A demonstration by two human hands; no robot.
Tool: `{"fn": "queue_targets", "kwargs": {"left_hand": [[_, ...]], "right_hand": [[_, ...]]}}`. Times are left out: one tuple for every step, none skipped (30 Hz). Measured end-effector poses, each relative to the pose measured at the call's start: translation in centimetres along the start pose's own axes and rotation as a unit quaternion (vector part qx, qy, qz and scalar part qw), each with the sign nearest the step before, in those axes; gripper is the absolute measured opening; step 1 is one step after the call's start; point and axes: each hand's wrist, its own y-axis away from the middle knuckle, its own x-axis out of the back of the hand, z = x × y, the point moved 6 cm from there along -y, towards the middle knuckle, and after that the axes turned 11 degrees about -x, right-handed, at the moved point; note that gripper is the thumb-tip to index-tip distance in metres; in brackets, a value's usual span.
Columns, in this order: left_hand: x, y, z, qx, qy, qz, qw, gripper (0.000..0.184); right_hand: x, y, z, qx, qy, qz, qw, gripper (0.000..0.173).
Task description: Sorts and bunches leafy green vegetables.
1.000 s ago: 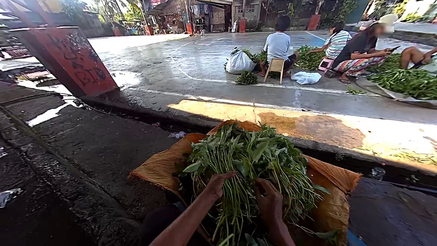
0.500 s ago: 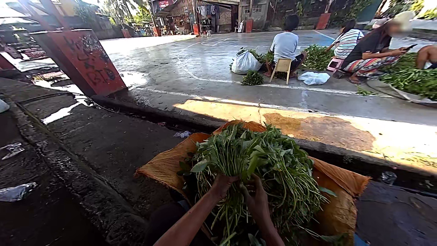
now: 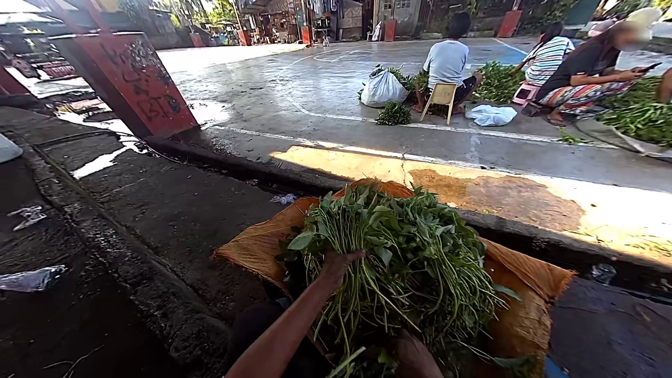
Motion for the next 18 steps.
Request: {"fn": "queue_targets", "kwargs": {"left_hand": [[0.1, 0.0, 0.1, 0.000, 0.001, -0.004, 1.000, 0.073], [0.0, 0.1, 0.1, -0.001, 0.003, -0.008, 1.000, 0.072], [-0.2, 0.2, 0.0, -0.002, 0.006, -0.016, 1.000, 0.070], [-0.5, 0.3, 0.0, -0.001, 0.011, -0.026, 1.000, 0.068], [-0.7, 0.4, -0.1, 0.002, 0.013, -0.038, 0.999, 0.068], [-0.9, 0.5, -0.2, 0.009, 0.013, -0.049, 0.999, 0.069], [-1.0, 0.5, -0.3, 0.021, 0.018, -0.056, 0.998, 0.071], [-1.1, 0.5, -0.4, 0.032, 0.030, -0.058, 0.997, 0.069], [-1.2, 0.4, -0.4, 0.039, 0.046, -0.058, 0.996, 0.065], [-1.3, 0.3, -0.4, 0.046, 0.066, -0.060, 0.995, 0.057], [-1.4, 0.2, -0.4, 0.054, 0.088, -0.066, 0.992, 0.048], [-1.4, 0.1, -0.4, 0.062, 0.108, -0.076, 0.989, 0.040], [-1.4, 0.1, -0.3, 0.071, 0.122, -0.092, 0.986, 0.034], [-1.4, 0.1, -0.1, 0.077, 0.136, -0.115, 0.981, 0.029], [-1.5, 0.2, 0.1, 0.083, 0.151, -0.139, 0.975, 0.027], [-1.6, 0.3, 0.4, 0.089, 0.164, -0.160, 0.969, 0.025], [-1.7, 0.5, 0.6, 0.096, 0.175, -0.173, 0.964, 0.022], [-1.8, 0.6, 0.7, 0.105, 0.180, -0.179, 0.962, 0.018]], "right_hand": [[-0.2, 0.0, 0.7, -0.042, 0.032, -0.040, 0.998, 0.051], [0.8, 0.5, 0.8, -0.048, 0.019, -0.008, 0.999, 0.053], [2.5, 1.3, 0.4, -0.031, -0.018, 0.070, 0.997, 0.045], [4.4, 2.1, -0.5, 0.000, -0.060, 0.165, 0.985, 0.037], [6.1, 2.7, -1.5, 0.040, -0.098, 0.259, 0.960, 0.032], [7.3, 3.0, -2.5, 0.086, -0.125, 0.340, 0.928, 0.031], [8.2, 2.9, -3.4, 0.122, -0.143, 0.376, 0.907, 0.034], [8.6, 2.4, -4.2, 0.147, -0.153, 0.382, 0.900, 0.038], [8.9, 1.9, -4.8, 0.158, -0.158, 0.372, 0.901, 0.039], [9.0, 1.5, -5.2, 0.163, -0.165, 0.357, 0.905, 0.039], [8.9, 1.1, -5.5, 0.174, -0.183, 0.356, 0.900, 0.038], [8.8, 0.8, -5.7, 0.188, -0.211, 0.362, 0.888, 0.036], [8.6, 0.5, -5.7, 0.202, -0.252, 0.362, 0.875, 0.036], [8.4, 0.2, -5.5, 0.211, -0.308, 0.345, 0.861, 0.035], [8.2, -0.2, -5.3, 0.215, -0.379, 0.305, 0.847, 0.034], [8.0, -0.5, -5.2, 0.212, -0.458, 0.242, 0.829, 0.032], [7.8, -0.7, -5.1, 0.208, -0.540, 0.175, 0.797, 0.030], [7.6, -0.9, -5.1, 0.209, -0.605, 0.121, 0.759, 0.029]]}}
